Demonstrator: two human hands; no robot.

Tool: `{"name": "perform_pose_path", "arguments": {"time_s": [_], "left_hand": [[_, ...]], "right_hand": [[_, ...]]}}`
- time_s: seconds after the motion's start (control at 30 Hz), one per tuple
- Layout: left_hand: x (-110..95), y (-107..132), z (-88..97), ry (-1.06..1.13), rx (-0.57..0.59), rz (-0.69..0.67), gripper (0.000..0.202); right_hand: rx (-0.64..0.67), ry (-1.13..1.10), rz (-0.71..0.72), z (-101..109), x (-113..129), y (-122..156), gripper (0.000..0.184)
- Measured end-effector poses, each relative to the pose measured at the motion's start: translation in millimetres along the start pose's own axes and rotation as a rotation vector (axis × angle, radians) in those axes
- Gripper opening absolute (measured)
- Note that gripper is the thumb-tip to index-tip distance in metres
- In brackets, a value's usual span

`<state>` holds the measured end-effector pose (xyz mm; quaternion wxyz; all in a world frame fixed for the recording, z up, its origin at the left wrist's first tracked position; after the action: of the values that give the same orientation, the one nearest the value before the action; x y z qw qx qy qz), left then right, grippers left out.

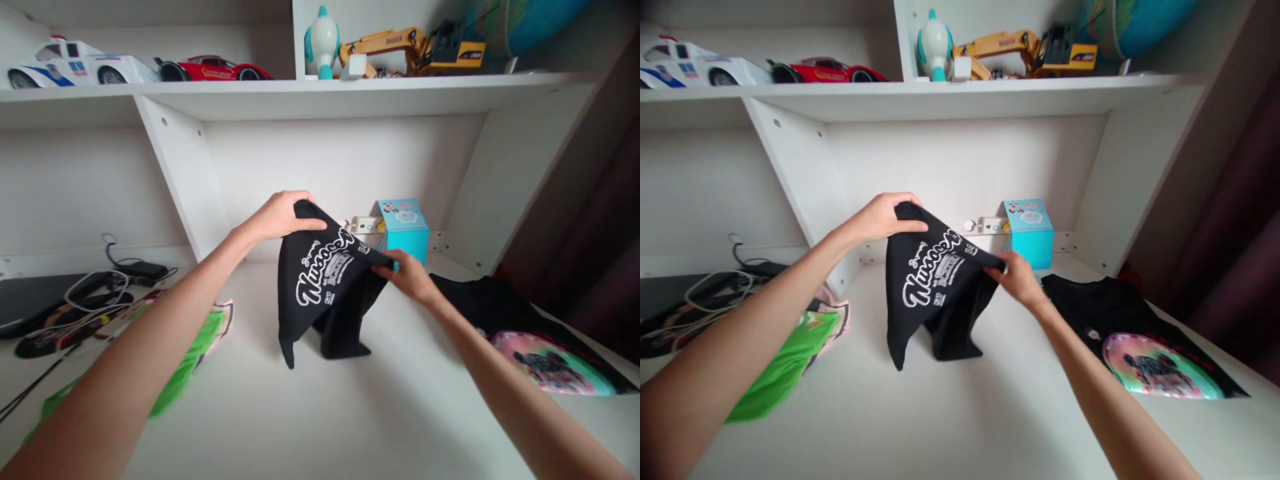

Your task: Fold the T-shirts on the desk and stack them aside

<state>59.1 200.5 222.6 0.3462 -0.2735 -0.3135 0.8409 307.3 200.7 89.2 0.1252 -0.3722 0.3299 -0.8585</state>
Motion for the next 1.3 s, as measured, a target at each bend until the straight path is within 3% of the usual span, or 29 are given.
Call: {"name": "perform_pose_path", "arguments": {"time_s": [0.07, 0.13, 0.2, 0.27, 0.3, 0.37, 0.47, 0.53, 0.57, 0.63, 0.73, 0.83, 1.0, 1.07, 1.13, 1.3], "left_hand": [[15.7, 2.3, 10.1, -0.11, -0.004, -0.043, 0.028], [23.3, 5.5, 15.3, -0.261, -0.138, -0.152, 0.024], [28.4, 13.0, 12.2, -0.381, -0.26, -0.232, 0.021], [37.1, 26.4, -0.6, -0.44, -0.22, -0.25, 0.016], [43.8, 35.6, -10.2, -0.449, -0.127, -0.244, 0.014], [62.4, 59.3, -33.2, -0.443, 0.185, -0.173, 0.017], [92.2, 100.1, -64.1, -0.41, 0.638, 0.013, 0.023], [103.2, 118.3, -78.4, -0.397, 0.76, 0.096, 0.025], [104.5, 123.1, -84.6, -0.39, 0.767, 0.112, 0.027], [99.3, 126.8, -97.7, -0.36, 0.749, 0.125, 0.029], [79.8, 126.1, -122.5, -0.283, 0.699, 0.098, 0.036], [66.7, 127.9, -152.2, -0.266, 0.66, 0.127, 0.042], [72.4, 131.1, -184.8, -0.362, 0.561, 0.268, 0.039], [78.8, 128.2, -181.6, -0.378, 0.518, 0.293, 0.039], [89.5, 122.5, -166.3, -0.407, 0.472, 0.322, 0.044], [122.7, 110.1, -99.5, -0.605, 0.382, 0.494, 0.038]], "right_hand": [[-0.222, 0.117, 0.037, 44.0, 5.6, -21.6, 0.017], [-0.365, 0.261, 0.123, 79.4, 25.4, -27.2, 0.013], [-0.416, 0.482, 0.295, 98.2, 51.7, -14.9, 0.008], [-0.342, 0.669, 0.486, 99.2, 72.4, 12.5, 0.01], [-0.254, 0.703, 0.55, 95.3, 78.1, 30.0, 0.01], [0.017, 0.631, 0.561, 83.9, 80.6, 68.3, 0.012], [0.591, 0.383, 0.38, 68.6, 70.0, 122.5, 0.026], [0.862, 0.238, 0.182, 65.5, 56.0, 143.8, 0.032], [0.91, 0.201, 0.091, 65.1, 45.8, 147.2, 0.034], [0.838, 0.224, 0.004, 62.7, 18.3, 141.6, 0.036], [0.608, 0.412, 0.104, 48.8, -33.6, 124.3, 0.035], [0.485, 0.558, 0.137, 26.4, -80.4, 117.8, 0.036], [0.389, 0.702, 0.107, 4.9, -112.0, 121.8, 0.037], [0.368, 0.738, 0.084, 5.3, -115.4, 122.3, 0.037], [0.366, 0.755, 0.053, 9.5, -117.2, 123.3, 0.035], [0.441, 0.646, 0.0, 28.8, -104.6, 134.2, 0.03]]}}
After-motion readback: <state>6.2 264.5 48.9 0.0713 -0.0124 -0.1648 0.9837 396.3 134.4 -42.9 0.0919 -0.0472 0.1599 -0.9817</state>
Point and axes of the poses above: each hand's wrist, its own y-axis away from the middle knuckle, its own z-axis out of the back of the hand, x = y × z, the point moved 3 cm from there along -y, towards the middle knuckle, and after that the axes turned 11 degrees about -x, right-handed, at the moved point
